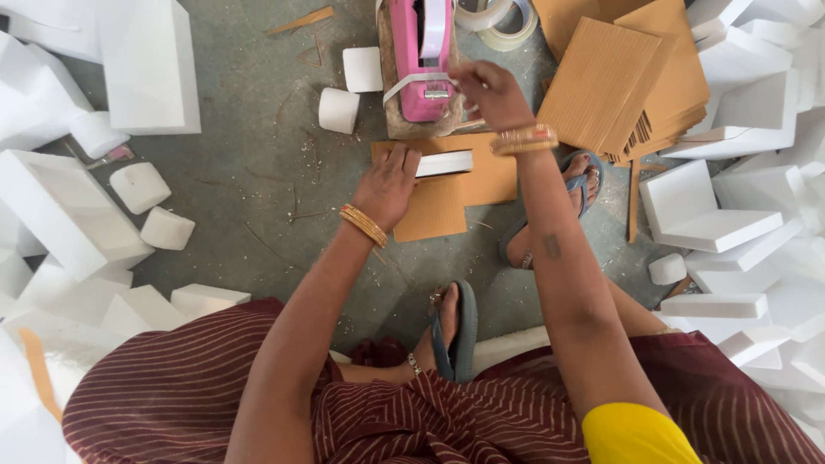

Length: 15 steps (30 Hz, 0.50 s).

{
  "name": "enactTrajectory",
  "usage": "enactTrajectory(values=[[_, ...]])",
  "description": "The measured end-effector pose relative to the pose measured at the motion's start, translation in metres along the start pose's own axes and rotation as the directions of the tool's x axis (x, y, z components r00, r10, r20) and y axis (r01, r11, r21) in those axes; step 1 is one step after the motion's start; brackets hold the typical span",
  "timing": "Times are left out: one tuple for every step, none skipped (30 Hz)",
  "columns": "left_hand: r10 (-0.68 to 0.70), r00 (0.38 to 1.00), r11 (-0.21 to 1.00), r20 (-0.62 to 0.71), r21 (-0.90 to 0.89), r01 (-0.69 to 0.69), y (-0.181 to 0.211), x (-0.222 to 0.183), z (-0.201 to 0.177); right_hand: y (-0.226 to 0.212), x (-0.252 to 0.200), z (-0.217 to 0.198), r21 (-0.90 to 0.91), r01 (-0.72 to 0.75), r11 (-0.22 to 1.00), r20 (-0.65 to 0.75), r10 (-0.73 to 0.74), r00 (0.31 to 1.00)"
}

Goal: The person places foam blocks into small cardboard boxes, applying tape from a dispenser to secure the foam or seal the boxes while sitting on the floor.

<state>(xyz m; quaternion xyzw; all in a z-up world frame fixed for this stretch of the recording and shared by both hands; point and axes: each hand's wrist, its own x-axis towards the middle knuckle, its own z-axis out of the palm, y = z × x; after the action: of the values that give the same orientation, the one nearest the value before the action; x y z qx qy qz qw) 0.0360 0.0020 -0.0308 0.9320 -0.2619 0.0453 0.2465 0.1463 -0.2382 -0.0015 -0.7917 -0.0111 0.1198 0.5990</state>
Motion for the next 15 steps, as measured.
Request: enactTrajectory(values=[[-0.004,1.000,1.000,0.006,-0.008,0.004,-0.001,0.000,0.002,-0.015,0.008,0.008,-0.051,-0.068,0.996,0.016,0.069,0.998],[-0.008,1.000,1.000,0.013,-0.017,0.009,-0.003,0.000,0.002,-0.028,0.015,0.016,-0.103,-0.134,0.986,0.028,0.138,0.990],[-0.010,1.000,1.000,0.017,-0.029,0.010,-0.002,0.000,0.004,-0.037,0.018,0.018,-0.159,-0.200,0.967,0.033,0.207,0.978],[-0.012,1.000,1.000,0.028,-0.028,0.013,-0.001,0.000,0.004,-0.043,0.016,0.020,-0.125,-0.192,0.973,0.015,0.196,0.981],[-0.016,0.999,0.999,0.038,-0.028,0.017,-0.001,0.000,0.002,-0.045,0.013,0.025,-0.093,-0.184,0.978,-0.003,0.185,0.983],[-0.019,0.999,0.999,0.048,-0.028,0.020,-0.002,0.000,0.001,-0.046,0.011,0.027,-0.061,-0.175,0.983,-0.021,0.174,0.985],[0.004,1.000,1.000,0.016,-0.015,-0.004,-0.002,-0.001,0.000,-0.043,0.001,0.026,0.019,-0.107,0.994,-0.013,0.108,0.994],[0.027,1.000,1.000,-0.016,-0.001,-0.027,-0.005,0.000,-0.001,-0.034,-0.017,0.024,0.100,-0.040,0.994,-0.010,0.041,0.999],[0.043,0.998,0.999,-0.041,0.005,-0.043,-0.003,-0.003,0.000,-0.021,-0.042,0.025,0.178,0.015,0.984,-0.007,-0.014,1.000],[0.020,1.000,1.000,0.000,0.001,-0.020,-0.002,-0.005,0.002,-0.006,-0.066,0.029,0.214,0.029,0.976,0.041,-0.038,0.998],[0.005,0.999,1.000,0.037,0.004,-0.006,-0.005,-0.001,-0.001,0.007,-0.088,0.036,0.252,0.051,0.966,0.082,-0.074,0.994],[-0.009,0.997,1.000,0.074,0.008,0.009,-0.005,0.003,-0.003,0.022,-0.111,0.048,0.250,-0.014,0.968,0.063,-0.002,0.998],[-0.005,0.998,1.000,0.068,0.014,0.004,-0.004,0.005,-0.004,0.035,-0.127,0.061,0.251,-0.073,0.965,0.042,0.065,0.997],[-0.001,0.998,1.000,0.062,0.019,0.000,-0.004,0.007,-0.006,0.047,-0.135,0.069,0.301,-0.103,0.948,0.033,0.098,0.995],[0.000,0.998,1.000,0.056,0.027,-0.002,-0.005,0.008,-0.008,0.058,-0.140,0.078,0.351,-0.132,0.927,0.028,0.130,0.991]])
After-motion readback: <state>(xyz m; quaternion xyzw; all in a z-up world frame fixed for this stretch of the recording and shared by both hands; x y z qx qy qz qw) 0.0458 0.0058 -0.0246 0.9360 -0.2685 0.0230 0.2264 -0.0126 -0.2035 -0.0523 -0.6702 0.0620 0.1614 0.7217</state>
